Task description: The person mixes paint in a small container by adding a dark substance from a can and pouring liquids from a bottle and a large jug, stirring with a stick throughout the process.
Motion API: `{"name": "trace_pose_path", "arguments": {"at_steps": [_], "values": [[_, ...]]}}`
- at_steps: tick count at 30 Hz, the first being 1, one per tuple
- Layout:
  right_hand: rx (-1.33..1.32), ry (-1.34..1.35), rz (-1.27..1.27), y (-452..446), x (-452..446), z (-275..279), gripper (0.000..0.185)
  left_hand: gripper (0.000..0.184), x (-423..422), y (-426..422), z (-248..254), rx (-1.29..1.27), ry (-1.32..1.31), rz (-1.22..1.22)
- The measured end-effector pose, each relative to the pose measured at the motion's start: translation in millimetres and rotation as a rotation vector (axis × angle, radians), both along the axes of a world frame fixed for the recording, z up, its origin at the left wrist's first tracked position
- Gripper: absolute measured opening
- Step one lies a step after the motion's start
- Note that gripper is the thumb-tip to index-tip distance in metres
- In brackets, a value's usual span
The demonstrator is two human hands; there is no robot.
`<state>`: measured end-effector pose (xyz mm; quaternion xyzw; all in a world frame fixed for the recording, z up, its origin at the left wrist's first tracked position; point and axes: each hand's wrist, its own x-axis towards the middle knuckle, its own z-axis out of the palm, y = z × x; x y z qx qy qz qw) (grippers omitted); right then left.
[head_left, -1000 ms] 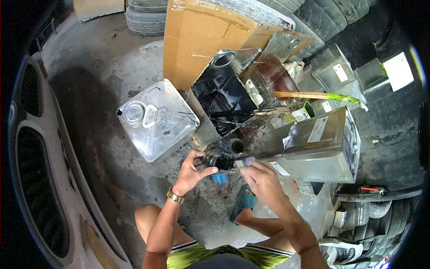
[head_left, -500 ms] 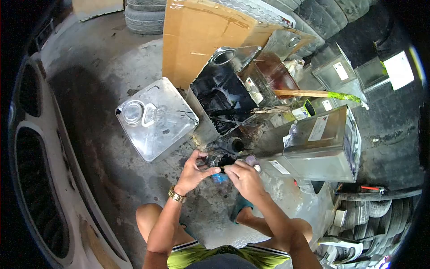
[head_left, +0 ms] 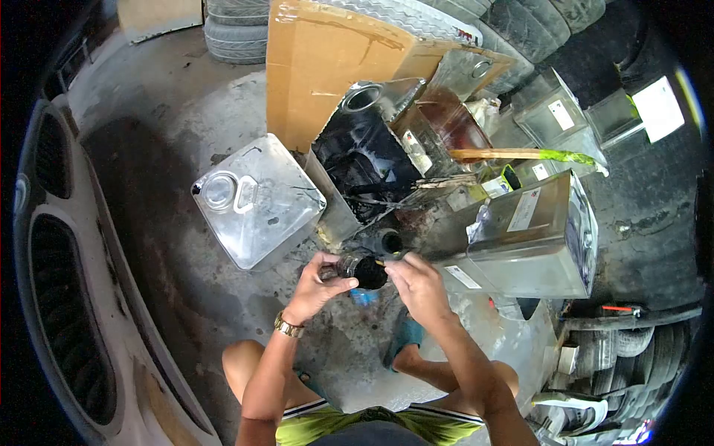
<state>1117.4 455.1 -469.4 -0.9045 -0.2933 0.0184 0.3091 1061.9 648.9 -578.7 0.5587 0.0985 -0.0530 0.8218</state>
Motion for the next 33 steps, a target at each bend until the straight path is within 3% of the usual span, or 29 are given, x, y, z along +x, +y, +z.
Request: {"name": "trace_pose_path", "arguments": {"at_steps": [1, 6, 9, 11, 13, 19, 21, 33], "values": [[-0.09, -0.093, 0.05, -1, 0, 0, 0.011, 0.056, 0, -1, -3, 0.008, -0.027, 0.023], [-0.1, -0.046, 0.059, 6, -5, -9, 0.012, 0.053, 0, -1, 0, 0.04, 0.0, 0.027], [-0.189, -0.07, 0.01, 13, -7, -17, 0.012, 0.053, 1, -2, 3, -0.097, 0.001, 0.005], [-0.053, -0.027, 0.056, 9, -7, -22, 0.011, 0.054, 1, 1, -3, -0.019, -0.021, 0.015], [0.186, 0.284, -0.065, 3, -5, -14, 0.013, 0.052, 1, 4, -5, 0.038, -0.026, 0.03], [0.385, 0.361, -0.311, -25, 4, 6, 0.013, 0.055, 0, 12, -2, -0.022, -0.026, 0.017], [0.431, 0.549, -0.462, -32, 6, 2, 0.01, 0.054, 0, 12, -5, 0.033, -0.036, 0.034], [0.422, 0.412, -0.548, -54, 1, -7, 0.009, 0.048, 5, 11, -7, -0.079, -0.015, 0.063]]}}
